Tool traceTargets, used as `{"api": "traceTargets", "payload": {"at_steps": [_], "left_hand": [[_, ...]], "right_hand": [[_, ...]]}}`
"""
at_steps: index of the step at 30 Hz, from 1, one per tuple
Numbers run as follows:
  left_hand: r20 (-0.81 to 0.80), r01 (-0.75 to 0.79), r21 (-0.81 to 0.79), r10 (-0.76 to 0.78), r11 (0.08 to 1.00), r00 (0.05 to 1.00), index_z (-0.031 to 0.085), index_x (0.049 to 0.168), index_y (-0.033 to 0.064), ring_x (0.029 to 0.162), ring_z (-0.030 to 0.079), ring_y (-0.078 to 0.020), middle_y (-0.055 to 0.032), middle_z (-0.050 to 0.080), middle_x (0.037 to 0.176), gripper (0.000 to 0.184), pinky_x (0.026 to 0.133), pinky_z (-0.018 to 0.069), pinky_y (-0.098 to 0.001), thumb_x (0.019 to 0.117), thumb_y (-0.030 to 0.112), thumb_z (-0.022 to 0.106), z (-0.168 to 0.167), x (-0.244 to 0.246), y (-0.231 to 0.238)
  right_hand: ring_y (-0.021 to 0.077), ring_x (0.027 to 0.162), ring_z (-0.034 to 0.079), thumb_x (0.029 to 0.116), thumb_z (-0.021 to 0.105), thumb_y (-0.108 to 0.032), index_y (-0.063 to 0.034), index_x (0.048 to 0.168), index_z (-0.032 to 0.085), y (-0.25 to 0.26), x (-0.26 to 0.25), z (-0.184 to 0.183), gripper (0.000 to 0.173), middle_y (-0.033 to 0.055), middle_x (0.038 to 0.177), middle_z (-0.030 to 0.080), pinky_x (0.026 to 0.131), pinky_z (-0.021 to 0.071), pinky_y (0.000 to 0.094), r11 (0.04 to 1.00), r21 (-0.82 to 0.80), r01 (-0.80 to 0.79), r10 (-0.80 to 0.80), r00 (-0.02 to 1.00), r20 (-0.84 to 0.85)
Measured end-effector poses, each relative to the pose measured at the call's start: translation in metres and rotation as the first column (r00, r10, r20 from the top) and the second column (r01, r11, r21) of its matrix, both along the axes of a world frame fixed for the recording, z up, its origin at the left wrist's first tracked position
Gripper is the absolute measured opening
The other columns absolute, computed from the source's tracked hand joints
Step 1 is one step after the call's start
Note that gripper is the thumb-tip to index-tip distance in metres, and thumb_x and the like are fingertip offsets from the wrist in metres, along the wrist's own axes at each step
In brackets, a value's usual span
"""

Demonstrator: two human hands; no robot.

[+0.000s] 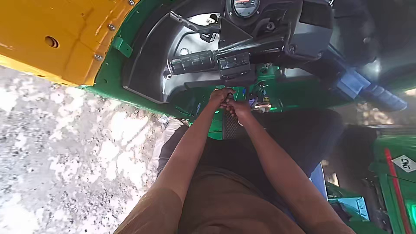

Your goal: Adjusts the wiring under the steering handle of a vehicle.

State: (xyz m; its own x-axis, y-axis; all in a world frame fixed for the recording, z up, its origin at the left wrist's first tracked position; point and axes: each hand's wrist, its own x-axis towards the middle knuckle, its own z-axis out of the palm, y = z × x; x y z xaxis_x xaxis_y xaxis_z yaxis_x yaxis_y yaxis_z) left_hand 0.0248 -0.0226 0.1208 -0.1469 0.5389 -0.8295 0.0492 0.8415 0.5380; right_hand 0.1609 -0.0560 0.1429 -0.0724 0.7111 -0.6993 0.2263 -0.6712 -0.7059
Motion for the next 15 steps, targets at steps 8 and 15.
{"api": "traceTargets", "payload": {"at_steps": [8, 15], "left_hand": [[-0.065, 0.111, -0.067, -0.115, 0.992, 0.991, 0.07, 0.107, 0.0156, 0.067, 0.063, -0.0193, -0.0078, 0.067, 0.087, 0.055, 0.061, 0.0542, -0.0383, 0.0846, 0.066, 0.067, -0.002, -0.005, 0.009], [-0.11, 0.159, -0.057, -0.164, 0.986, 0.98, 0.068, 0.106, 0.0157, 0.063, 0.058, -0.0189, -0.0073, 0.063, 0.084, 0.058, 0.057, 0.0509, -0.0388, 0.0832, 0.069, 0.064, -0.014, -0.005, 0.012]], "right_hand": [[0.0127, 0.051, 0.059, 0.1072, 0.042, -0.057, -0.0038, 0.104, 0.069, 0.0, 0.005, 0.006, 0.06, 0.0057, 0.075, 0.071, 0.045, 0.0479, 0.0283, 0.999, 0.002, -0.033, 0.033, 0.994, 0.109], [0.0148, 0.052, 0.064, 0.1006, 0.056, -0.061, -0.0035, 0.103, 0.07, 0.006, 0.01, 0.006, 0.059, 0.0072, 0.075, 0.073, 0.045, 0.0516, 0.0299, 0.995, -0.046, -0.088, 0.092, 0.991, 0.099]]}}
